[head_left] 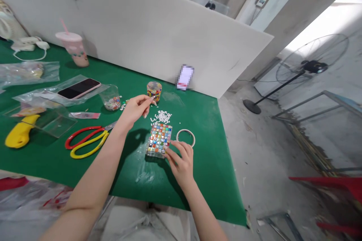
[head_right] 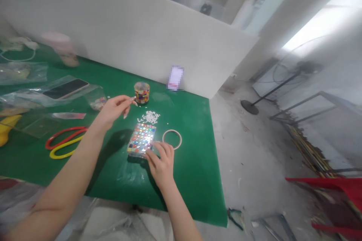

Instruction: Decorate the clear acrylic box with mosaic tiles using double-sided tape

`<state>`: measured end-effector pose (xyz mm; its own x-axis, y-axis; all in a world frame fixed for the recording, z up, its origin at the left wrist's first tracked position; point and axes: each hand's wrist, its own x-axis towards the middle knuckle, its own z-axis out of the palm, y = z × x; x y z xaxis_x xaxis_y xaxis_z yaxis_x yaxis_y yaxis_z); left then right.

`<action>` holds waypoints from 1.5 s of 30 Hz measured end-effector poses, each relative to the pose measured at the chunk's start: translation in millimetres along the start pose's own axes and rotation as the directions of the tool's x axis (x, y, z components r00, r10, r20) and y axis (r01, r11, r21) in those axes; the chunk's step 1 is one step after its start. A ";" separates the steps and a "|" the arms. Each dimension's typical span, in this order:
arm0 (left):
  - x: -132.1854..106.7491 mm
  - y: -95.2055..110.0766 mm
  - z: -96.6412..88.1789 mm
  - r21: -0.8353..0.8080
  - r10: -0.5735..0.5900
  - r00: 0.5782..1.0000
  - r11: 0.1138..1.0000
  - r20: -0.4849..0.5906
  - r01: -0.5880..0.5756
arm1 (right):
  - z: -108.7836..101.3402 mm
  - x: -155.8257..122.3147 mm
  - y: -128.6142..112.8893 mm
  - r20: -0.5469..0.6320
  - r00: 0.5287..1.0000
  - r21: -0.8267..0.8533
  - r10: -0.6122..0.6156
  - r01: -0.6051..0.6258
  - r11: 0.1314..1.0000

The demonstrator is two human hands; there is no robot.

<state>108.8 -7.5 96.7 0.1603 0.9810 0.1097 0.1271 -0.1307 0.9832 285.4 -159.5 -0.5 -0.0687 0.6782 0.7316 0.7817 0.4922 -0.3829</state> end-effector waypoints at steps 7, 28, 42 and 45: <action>-22.5 0.3 0.4 0.003 -0.044 0.996 0.999 0.083 0.043 | 4.3 -5.4 -1.1 -0.017 0.988 0.059 0.152 -0.151 0.987; -69.1 -34.6 15.9 0.343 0.076 0.997 0.936 0.026 -0.080 | -5.2 -1.2 5.2 0.287 0.746 0.414 0.601 -0.663 0.624; -93.5 -57.4 48.5 0.520 0.086 0.985 0.840 0.150 -0.153 | 18.1 0.4 -0.1 0.590 0.470 0.524 0.656 -0.841 0.131; -92.2 -56.4 48.0 0.527 0.088 0.981 0.833 0.175 -0.169 | 21.4 1.8 -2.9 0.601 0.461 0.528 0.653 -0.842 0.107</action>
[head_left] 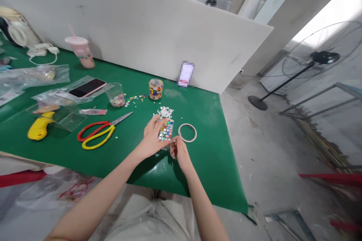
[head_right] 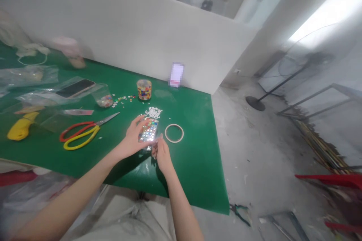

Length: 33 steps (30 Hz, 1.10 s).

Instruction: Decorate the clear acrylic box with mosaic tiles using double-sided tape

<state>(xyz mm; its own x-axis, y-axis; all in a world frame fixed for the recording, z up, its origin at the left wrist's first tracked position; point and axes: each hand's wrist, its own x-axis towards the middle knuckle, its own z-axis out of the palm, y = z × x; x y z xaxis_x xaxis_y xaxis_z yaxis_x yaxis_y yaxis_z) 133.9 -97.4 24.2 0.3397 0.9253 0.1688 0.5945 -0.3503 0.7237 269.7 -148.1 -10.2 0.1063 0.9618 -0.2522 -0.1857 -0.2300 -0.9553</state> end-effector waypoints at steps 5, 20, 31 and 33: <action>1.5 0.2 0.8 -0.003 0.019 1.000 1.000 -0.001 -0.019 | 0.1 0.9 1.6 0.010 1.000 -0.029 -0.028 0.029 0.999; -9.1 -7.2 -57.0 -0.282 -0.134 0.940 0.959 -0.313 0.043 | -23.7 50.3 -70.9 0.059 0.978 -0.607 -0.200 0.194 0.771; -5.8 -55.6 -64.5 -0.156 -0.100 0.948 0.986 -0.303 0.054 | 22.0 142.4 -81.0 0.126 0.991 -0.888 -0.049 0.135 0.439; -8.9 -63.2 -56.3 -0.155 -0.099 0.954 0.986 -0.282 0.056 | 15.9 145.2 -80.6 0.173 0.985 -0.883 -0.017 0.163 0.440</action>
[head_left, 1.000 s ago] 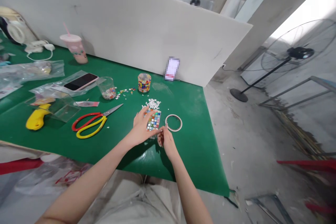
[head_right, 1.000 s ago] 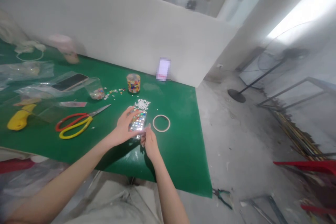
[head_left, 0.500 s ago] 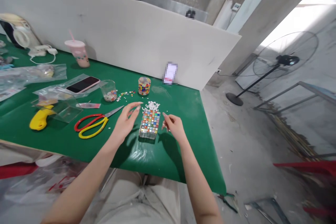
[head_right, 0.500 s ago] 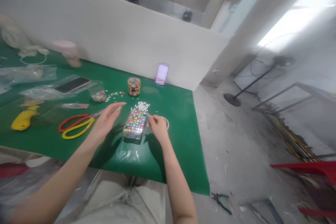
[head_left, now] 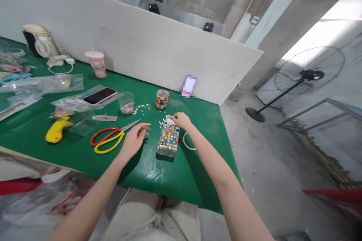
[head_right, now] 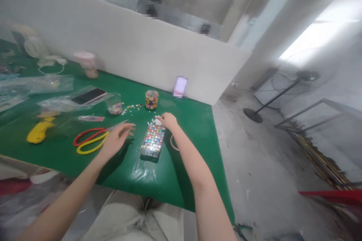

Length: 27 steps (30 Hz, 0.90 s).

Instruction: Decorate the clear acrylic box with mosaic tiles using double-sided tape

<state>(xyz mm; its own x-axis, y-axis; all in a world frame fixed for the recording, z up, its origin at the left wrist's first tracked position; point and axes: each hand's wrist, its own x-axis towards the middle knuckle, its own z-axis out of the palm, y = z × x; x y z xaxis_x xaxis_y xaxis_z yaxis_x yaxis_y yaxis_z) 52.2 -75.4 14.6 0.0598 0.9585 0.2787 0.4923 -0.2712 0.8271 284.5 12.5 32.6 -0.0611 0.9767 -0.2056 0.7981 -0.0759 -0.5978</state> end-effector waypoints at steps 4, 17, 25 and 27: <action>-12.9 -18.2 9.6 0.063 -0.006 1.000 0.998 -0.018 0.008 | -7.8 -2.7 18.2 0.033 0.999 0.070 -0.042 0.039 0.997; -28.8 -35.2 39.0 0.404 0.160 0.979 0.893 0.125 -0.198 | 38.0 -56.6 88.3 -0.485 0.874 0.395 -0.023 0.242 0.886; -83.3 -43.4 17.7 0.553 0.109 0.994 0.830 -0.032 -0.073 | 56.5 -87.8 114.6 -0.682 0.729 0.351 0.046 0.272 0.896; -94.7 -48.5 17.5 0.569 0.101 0.994 0.820 -0.044 -0.058 | 56.8 -91.8 121.4 -0.704 0.707 0.353 0.064 0.271 0.896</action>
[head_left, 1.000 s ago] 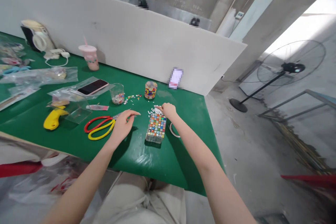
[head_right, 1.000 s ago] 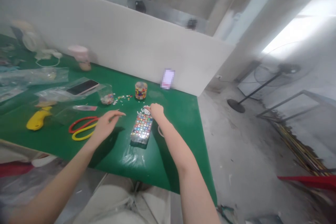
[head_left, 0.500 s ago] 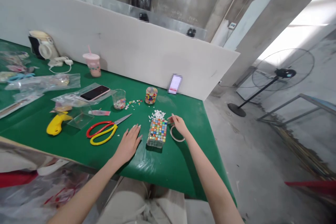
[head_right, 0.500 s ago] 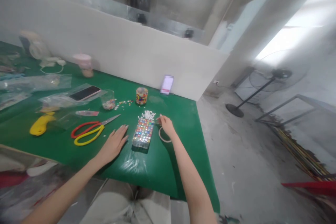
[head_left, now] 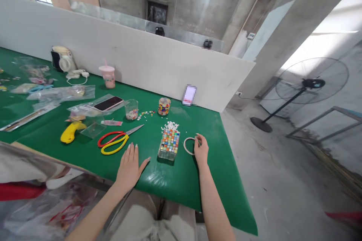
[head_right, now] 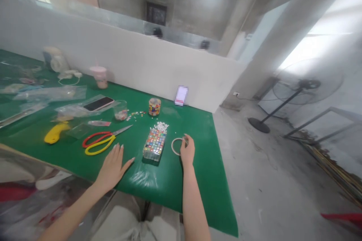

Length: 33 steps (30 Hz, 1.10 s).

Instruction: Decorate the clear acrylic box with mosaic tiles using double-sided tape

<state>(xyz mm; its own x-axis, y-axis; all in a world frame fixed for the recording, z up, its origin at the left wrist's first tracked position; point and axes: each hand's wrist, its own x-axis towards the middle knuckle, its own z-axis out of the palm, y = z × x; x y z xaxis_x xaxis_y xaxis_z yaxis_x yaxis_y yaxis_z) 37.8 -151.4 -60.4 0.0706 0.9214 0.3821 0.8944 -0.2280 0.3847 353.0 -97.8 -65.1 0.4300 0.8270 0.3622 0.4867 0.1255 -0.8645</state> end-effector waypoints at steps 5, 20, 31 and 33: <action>25.9 3.9 21.9 0.013 0.060 0.997 0.998 0.058 -0.060 | -0.5 3.8 4.9 -0.014 1.000 0.022 0.008 -0.008 1.000; 46.8 12.0 17.5 0.091 0.069 0.998 0.993 0.011 -0.069 | 4.1 5.3 0.7 -0.101 0.992 0.003 0.079 -0.079 0.997; 96.3 34.2 43.9 0.152 0.116 0.948 0.974 0.297 -0.167 | 10.6 4.2 3.6 -0.052 0.998 -0.060 0.019 -0.023 0.998; 107.7 39.7 42.4 0.122 0.169 0.924 0.967 0.342 -0.222 | 11.0 4.2 4.0 -0.036 0.999 -0.081 0.002 -0.005 0.997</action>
<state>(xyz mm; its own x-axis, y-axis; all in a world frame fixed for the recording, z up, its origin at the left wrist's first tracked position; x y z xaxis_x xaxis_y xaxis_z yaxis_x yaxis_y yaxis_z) 99.7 -47.9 -39.7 0.3670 0.9210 0.1308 0.9036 -0.3864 0.1850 348.4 -87.7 -70.9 0.4578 0.8070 0.3731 0.5449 0.0769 -0.8350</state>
